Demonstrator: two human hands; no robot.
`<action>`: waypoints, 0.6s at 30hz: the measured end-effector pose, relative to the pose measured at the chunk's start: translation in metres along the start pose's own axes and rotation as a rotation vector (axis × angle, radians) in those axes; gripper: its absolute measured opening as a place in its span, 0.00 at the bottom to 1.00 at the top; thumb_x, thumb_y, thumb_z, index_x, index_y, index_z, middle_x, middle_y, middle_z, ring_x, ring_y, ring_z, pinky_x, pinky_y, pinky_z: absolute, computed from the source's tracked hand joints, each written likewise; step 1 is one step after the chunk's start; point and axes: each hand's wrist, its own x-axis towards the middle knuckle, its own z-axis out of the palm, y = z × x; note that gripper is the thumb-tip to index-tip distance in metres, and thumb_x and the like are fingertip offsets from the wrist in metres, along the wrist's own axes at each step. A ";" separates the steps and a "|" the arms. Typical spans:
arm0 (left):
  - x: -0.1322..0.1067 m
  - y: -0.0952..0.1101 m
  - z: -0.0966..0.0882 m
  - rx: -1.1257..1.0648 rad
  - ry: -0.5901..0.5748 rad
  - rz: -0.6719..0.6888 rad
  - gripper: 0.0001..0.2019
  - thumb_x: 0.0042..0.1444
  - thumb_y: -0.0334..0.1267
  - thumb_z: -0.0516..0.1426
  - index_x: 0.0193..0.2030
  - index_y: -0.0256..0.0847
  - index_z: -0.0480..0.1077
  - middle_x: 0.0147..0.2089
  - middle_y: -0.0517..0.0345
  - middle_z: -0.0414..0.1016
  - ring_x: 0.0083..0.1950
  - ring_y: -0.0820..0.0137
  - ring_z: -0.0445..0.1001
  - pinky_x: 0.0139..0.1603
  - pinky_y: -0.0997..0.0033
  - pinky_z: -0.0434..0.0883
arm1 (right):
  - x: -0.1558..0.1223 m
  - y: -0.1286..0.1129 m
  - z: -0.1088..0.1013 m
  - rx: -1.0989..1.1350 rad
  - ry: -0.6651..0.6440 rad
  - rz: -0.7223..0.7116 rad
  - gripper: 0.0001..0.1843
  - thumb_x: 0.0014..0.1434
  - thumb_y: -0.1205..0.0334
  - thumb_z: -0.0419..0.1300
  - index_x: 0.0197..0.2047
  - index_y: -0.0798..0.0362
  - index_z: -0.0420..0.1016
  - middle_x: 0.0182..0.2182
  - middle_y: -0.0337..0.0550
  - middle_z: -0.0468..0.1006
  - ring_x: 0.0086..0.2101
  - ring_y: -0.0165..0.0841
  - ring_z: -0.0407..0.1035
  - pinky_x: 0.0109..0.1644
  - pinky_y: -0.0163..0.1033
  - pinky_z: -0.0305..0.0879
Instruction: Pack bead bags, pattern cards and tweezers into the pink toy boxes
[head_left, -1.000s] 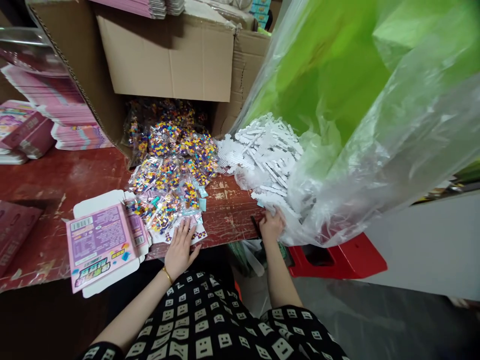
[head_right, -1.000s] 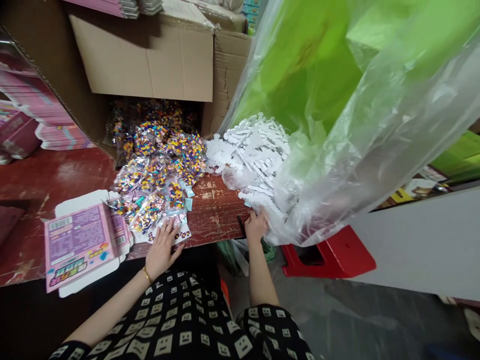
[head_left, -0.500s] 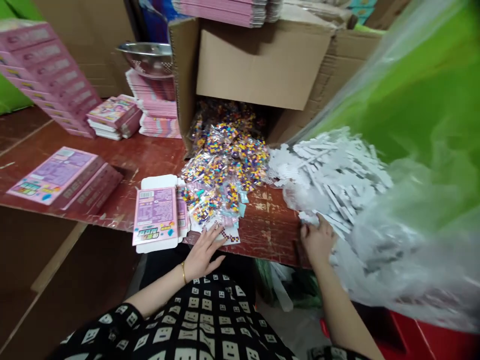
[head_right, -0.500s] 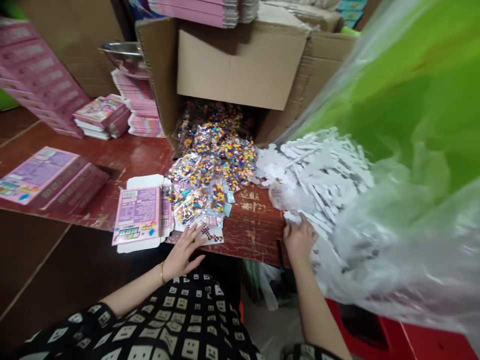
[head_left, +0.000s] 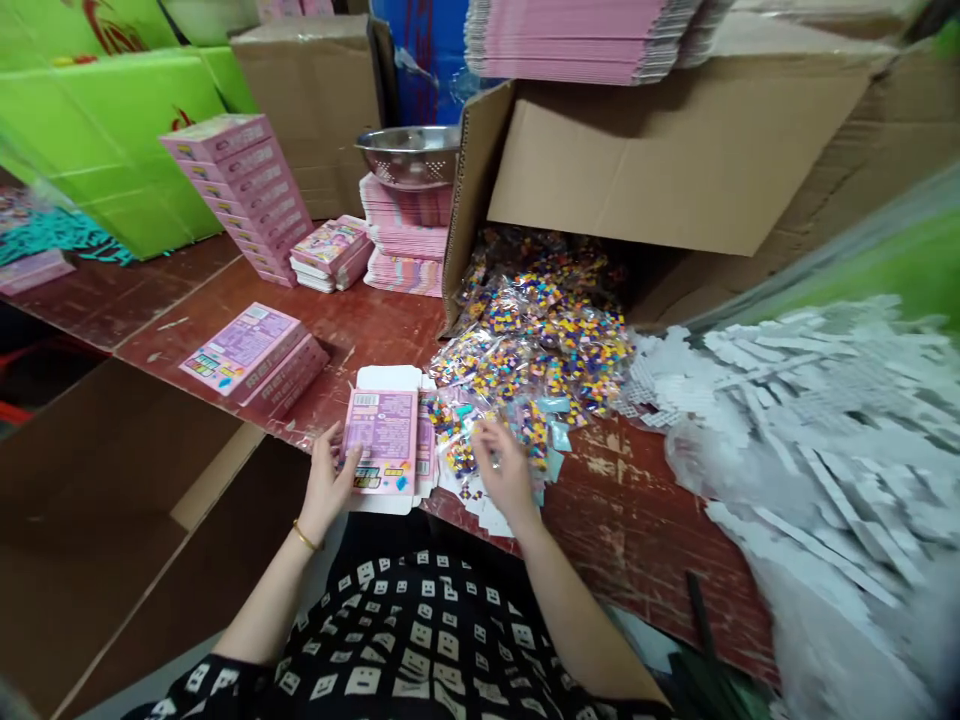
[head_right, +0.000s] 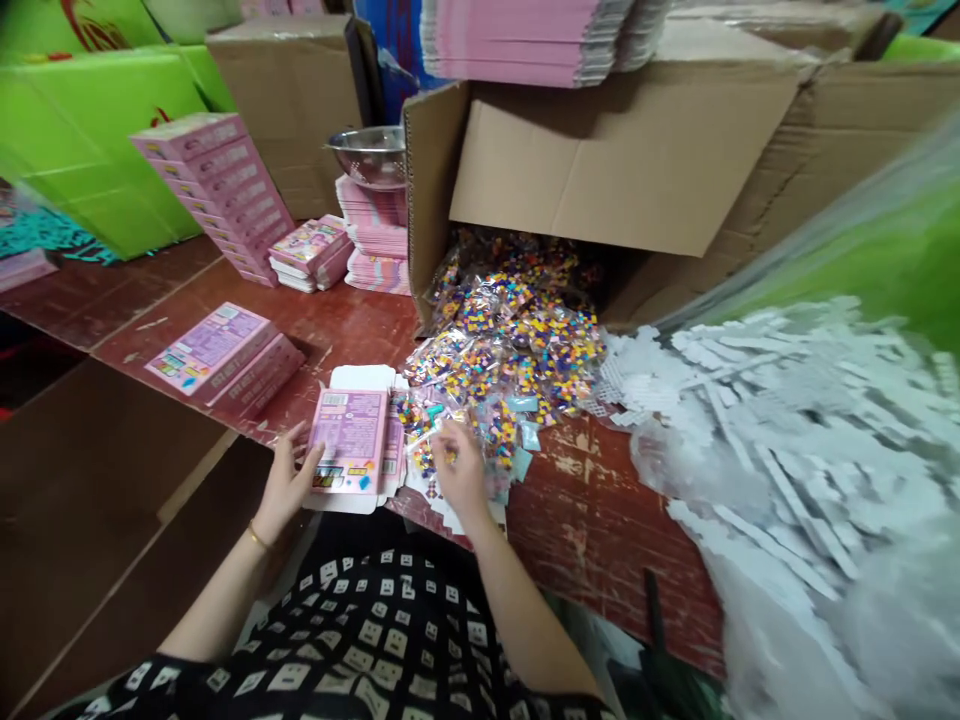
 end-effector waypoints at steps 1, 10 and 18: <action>0.004 -0.008 0.003 -0.049 -0.004 -0.075 0.28 0.61 0.52 0.57 0.61 0.35 0.61 0.57 0.39 0.68 0.56 0.56 0.71 0.58 0.50 0.69 | -0.003 -0.003 0.022 0.142 -0.101 0.067 0.22 0.61 0.52 0.57 0.56 0.52 0.70 0.47 0.53 0.78 0.46 0.40 0.74 0.49 0.49 0.73; 0.013 0.006 -0.003 -0.211 0.115 -0.065 0.32 0.53 0.58 0.62 0.57 0.38 0.66 0.52 0.44 0.75 0.50 0.56 0.76 0.52 0.54 0.74 | 0.005 -0.041 0.100 0.520 -0.164 0.167 0.35 0.53 0.51 0.66 0.61 0.50 0.61 0.55 0.52 0.73 0.52 0.42 0.71 0.55 0.50 0.71; 0.000 0.030 -0.023 -0.333 0.066 0.478 0.24 0.52 0.65 0.57 0.40 0.47 0.72 0.36 0.52 0.78 0.38 0.57 0.79 0.42 0.51 0.77 | -0.013 -0.072 0.038 0.393 -0.065 -0.414 0.26 0.55 0.61 0.64 0.57 0.41 0.65 0.49 0.47 0.76 0.49 0.46 0.72 0.54 0.56 0.70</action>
